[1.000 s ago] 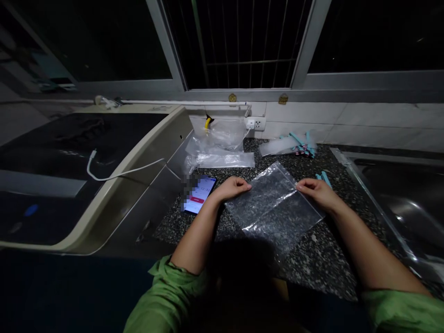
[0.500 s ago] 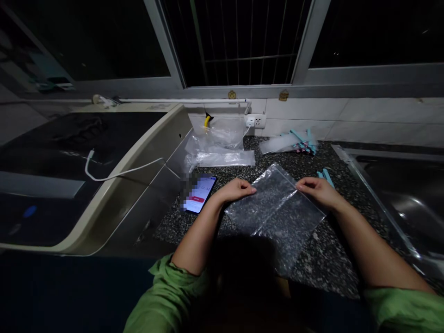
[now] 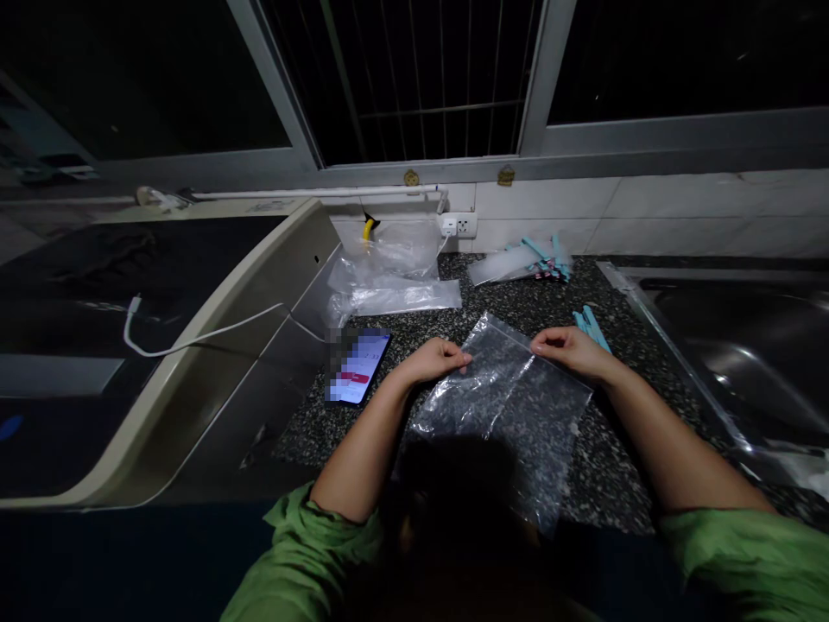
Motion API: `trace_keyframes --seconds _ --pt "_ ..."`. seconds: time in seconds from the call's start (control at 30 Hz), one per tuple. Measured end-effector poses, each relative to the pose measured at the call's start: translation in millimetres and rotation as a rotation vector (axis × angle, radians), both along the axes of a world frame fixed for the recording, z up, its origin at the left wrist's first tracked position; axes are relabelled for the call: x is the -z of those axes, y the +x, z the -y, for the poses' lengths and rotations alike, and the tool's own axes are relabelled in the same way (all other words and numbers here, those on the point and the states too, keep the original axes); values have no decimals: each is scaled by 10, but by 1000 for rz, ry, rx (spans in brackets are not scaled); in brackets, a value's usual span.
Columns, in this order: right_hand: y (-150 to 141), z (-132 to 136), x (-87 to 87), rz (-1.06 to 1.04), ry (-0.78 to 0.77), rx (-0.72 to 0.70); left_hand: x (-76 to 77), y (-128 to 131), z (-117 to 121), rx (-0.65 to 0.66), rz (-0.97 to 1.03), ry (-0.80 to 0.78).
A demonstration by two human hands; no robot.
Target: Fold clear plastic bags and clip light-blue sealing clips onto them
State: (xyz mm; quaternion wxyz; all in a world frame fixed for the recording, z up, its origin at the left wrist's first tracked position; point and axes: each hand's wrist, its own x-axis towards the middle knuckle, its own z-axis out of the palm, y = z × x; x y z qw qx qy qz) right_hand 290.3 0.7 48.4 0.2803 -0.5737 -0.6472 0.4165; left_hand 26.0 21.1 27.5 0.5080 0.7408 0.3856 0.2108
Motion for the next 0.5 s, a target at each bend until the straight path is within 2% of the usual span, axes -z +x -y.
trace_keyframes --seconds 0.3,0.5 --pt "-199 85 22 15 -63 -102 42 107 40 -139 125 -43" --pt "-230 94 61 1 -47 -133 35 142 36 -164 141 -59"
